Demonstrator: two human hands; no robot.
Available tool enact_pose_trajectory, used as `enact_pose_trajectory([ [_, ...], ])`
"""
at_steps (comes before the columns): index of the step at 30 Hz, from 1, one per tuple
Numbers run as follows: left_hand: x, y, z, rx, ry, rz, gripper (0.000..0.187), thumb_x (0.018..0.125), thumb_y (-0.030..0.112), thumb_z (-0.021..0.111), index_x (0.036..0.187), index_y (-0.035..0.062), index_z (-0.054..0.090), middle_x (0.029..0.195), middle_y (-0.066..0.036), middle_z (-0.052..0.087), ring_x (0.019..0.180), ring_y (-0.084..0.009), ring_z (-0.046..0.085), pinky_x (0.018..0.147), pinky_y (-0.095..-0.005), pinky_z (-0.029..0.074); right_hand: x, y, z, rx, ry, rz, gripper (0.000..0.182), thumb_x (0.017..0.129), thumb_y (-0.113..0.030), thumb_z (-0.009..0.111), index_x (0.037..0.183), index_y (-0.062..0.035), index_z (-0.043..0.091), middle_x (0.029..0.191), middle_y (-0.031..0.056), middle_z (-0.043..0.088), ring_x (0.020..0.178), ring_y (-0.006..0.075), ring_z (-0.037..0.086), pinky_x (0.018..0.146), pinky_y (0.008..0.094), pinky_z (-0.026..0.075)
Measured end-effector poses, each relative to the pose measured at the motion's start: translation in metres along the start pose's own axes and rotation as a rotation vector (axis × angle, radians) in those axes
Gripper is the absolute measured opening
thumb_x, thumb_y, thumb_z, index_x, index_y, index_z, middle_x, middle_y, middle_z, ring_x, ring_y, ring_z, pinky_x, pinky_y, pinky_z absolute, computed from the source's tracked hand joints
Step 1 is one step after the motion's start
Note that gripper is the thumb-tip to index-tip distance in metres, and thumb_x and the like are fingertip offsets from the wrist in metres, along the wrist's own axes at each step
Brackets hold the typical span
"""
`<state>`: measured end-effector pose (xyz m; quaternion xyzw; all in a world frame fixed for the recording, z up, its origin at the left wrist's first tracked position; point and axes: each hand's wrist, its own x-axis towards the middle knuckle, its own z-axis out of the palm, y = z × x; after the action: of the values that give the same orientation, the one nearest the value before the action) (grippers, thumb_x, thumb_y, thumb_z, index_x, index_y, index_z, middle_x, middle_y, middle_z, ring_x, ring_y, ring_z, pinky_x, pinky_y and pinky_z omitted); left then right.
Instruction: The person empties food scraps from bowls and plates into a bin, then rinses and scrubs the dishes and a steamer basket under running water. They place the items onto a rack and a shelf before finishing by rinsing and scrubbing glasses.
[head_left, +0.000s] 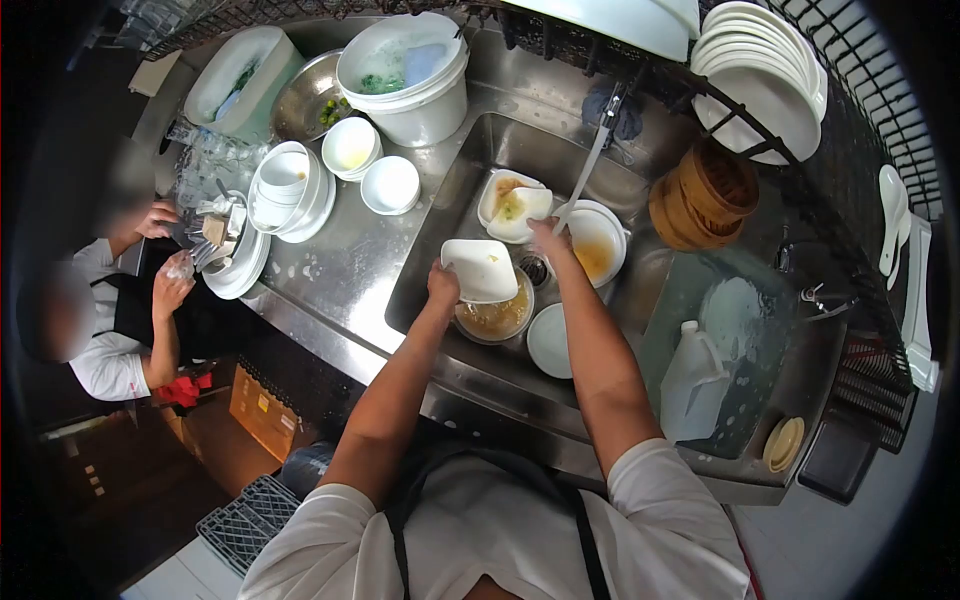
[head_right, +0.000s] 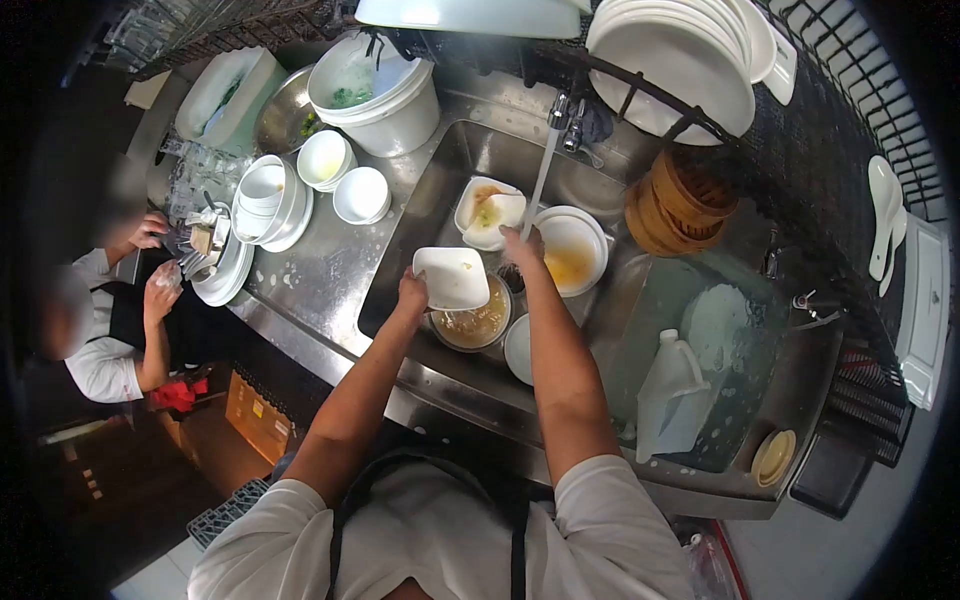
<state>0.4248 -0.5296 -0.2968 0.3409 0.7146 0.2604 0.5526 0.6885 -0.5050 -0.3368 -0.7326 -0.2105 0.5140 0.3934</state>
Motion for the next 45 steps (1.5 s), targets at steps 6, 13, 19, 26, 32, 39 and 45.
enact_pose_trajectory([
  [6, 0.013, 0.009, 0.021, 0.132, -0.079, 0.206, 0.055, 0.100, 0.041, 0.056, 0.133, -0.0027, 0.056, 0.114, -0.026, 0.068, 0.101, -0.0376, 0.069, 0.086, -0.0453, 0.055, -0.111, -0.040, -0.016, 0.236, -0.310, 0.160, 0.042, 0.088, -0.039, 0.073, 0.116, -0.0087, 0.066, 0.099, 0.0034, 0.069, 0.084, 0.0153, 0.064, 0.068, 0.0316, 0.050],
  [13, -0.096, 0.135, 0.003, 0.441, -0.065, 0.518, 0.048, 0.097, 0.042, 0.059, 0.121, 0.0012, 0.063, 0.098, -0.025, 0.071, 0.094, -0.0415, 0.069, 0.082, -0.0465, 0.054, -0.048, 0.012, -0.036, 0.288, -0.155, 0.219, 0.039, 0.089, -0.026, 0.066, 0.123, -0.0067, 0.060, 0.107, 0.0101, 0.070, 0.088, 0.0233, 0.071, 0.059, 0.0359, 0.057],
  [19, -0.107, 0.127, -0.143, 0.313, 0.297, 0.694, 0.026, 0.096, 0.026, 0.062, 0.107, 0.0042, 0.071, 0.098, -0.017, 0.073, 0.085, -0.0309, 0.072, 0.077, -0.0410, 0.056, 0.002, 0.014, 0.016, 0.335, 0.043, 0.150, 0.033, 0.090, -0.021, 0.066, 0.116, -0.0042, 0.057, 0.093, 0.0134, 0.066, 0.079, 0.0254, 0.069, 0.056, 0.0323, 0.056],
  [26, -0.084, 0.156, -0.282, 0.486, 0.733, 0.791, 0.029, 0.095, 0.027, 0.064, 0.109, 0.0029, 0.069, 0.098, -0.016, 0.070, 0.084, -0.0354, 0.069, 0.075, -0.0452, 0.052, -0.085, -0.072, 0.101, -0.131, 0.337, -0.575, 0.033, 0.088, -0.016, 0.071, 0.118, -0.0013, 0.065, 0.112, 0.0147, 0.068, 0.100, 0.0252, 0.067, 0.084, 0.0365, 0.054],
  [32, -0.020, 0.262, -0.304, 0.903, 0.670, 0.611, 0.065, 0.091, 0.056, 0.060, 0.118, -0.0028, 0.063, 0.102, -0.025, 0.069, 0.097, -0.0382, 0.068, 0.086, -0.0464, 0.052, -0.213, -0.280, 0.272, -0.358, -0.078, -1.125, 0.019, 0.087, -0.013, 0.068, 0.104, -0.0046, 0.070, 0.102, 0.0143, 0.069, 0.095, 0.0322, 0.067, 0.086, 0.0405, 0.053],
  [39, 0.047, 0.296, -0.315, 0.811, 0.236, 0.231, 0.073, 0.086, 0.047, 0.054, 0.140, -0.0023, 0.047, 0.126, -0.032, 0.062, 0.124, -0.0419, 0.058, 0.104, -0.0437, 0.046, -0.196, -0.279, 0.342, -0.594, 0.233, -1.270, 0.030, 0.084, -0.013, 0.068, 0.112, -0.0027, 0.068, 0.125, 0.0207, 0.061, 0.119, 0.0371, 0.056, 0.100, 0.0473, 0.046],
  [45, 0.070, 0.289, -0.332, 0.800, 0.164, 0.295, 0.068, 0.081, 0.029, 0.050, 0.145, 0.0063, 0.048, 0.134, -0.030, 0.058, 0.128, -0.0421, 0.055, 0.108, -0.0452, 0.043, -0.157, -0.203, 0.259, -0.695, 0.547, -0.504, 0.051, 0.083, -0.019, 0.072, 0.129, -0.0025, 0.058, 0.127, 0.0246, 0.061, 0.119, 0.0395, 0.058, 0.101, 0.0468, 0.047],
])
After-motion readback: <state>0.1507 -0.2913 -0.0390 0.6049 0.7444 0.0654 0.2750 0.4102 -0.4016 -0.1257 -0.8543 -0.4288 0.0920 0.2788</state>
